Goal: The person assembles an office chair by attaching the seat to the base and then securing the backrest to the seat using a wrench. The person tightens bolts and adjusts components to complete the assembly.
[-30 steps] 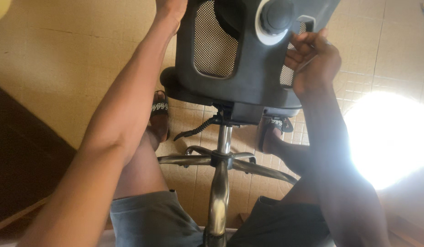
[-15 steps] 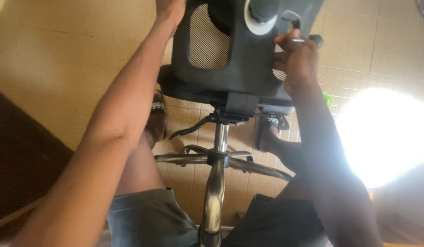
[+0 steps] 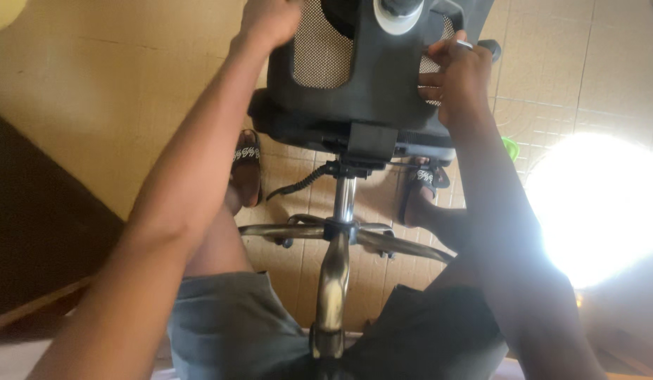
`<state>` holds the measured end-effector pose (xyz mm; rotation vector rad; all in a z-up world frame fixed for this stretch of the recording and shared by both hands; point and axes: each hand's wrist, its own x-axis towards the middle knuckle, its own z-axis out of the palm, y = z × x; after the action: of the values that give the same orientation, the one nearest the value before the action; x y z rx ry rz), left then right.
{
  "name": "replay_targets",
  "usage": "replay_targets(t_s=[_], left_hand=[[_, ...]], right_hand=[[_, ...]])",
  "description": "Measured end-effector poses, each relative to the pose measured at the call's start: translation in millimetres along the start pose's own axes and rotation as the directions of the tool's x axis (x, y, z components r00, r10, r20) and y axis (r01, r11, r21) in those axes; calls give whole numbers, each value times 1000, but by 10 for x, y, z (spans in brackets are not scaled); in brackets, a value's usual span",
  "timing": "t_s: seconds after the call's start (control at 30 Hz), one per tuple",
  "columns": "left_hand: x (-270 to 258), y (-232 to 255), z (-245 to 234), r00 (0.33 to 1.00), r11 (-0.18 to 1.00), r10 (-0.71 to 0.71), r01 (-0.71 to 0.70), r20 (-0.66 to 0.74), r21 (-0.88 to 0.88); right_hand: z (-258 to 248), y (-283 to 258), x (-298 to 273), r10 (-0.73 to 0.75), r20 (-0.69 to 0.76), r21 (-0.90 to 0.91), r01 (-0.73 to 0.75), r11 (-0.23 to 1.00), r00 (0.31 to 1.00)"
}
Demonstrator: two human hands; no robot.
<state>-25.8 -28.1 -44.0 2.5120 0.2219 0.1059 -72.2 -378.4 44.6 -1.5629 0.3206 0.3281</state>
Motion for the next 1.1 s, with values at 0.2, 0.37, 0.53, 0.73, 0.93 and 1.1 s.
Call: replay_targets(t_s=[0.2, 0.37, 0.53, 0.73, 0.93, 1.1], left_hand=[[-1114, 900, -534, 957, 993, 84, -105, 278, 59], [-1711, 1226, -573, 851, 927, 287, -363, 439, 97], [-1769, 1202, -644, 840, 964, 195, -258, 506, 57], [-2080, 1265, -367, 851, 817, 454, -515, 262, 259], [-2019, 1099, -143, 798, 783, 598, -601, 69, 160], [-1946, 1063, -165, 774, 748, 632, -624, 46, 225]], right_hand=[[0, 161, 49, -131, 114, -132, 146, 981, 985], [62, 261, -7, -488, 129, -530, 476, 702, 863], [120, 169, -159, -580, 196, -682, 535, 499, 791], [167, 113, -250, -509, 161, -673, 472, 570, 845], [161, 130, -245, -518, 144, -687, 462, 561, 843], [85, 206, -345, -682, 288, -589, 686, 427, 672]])
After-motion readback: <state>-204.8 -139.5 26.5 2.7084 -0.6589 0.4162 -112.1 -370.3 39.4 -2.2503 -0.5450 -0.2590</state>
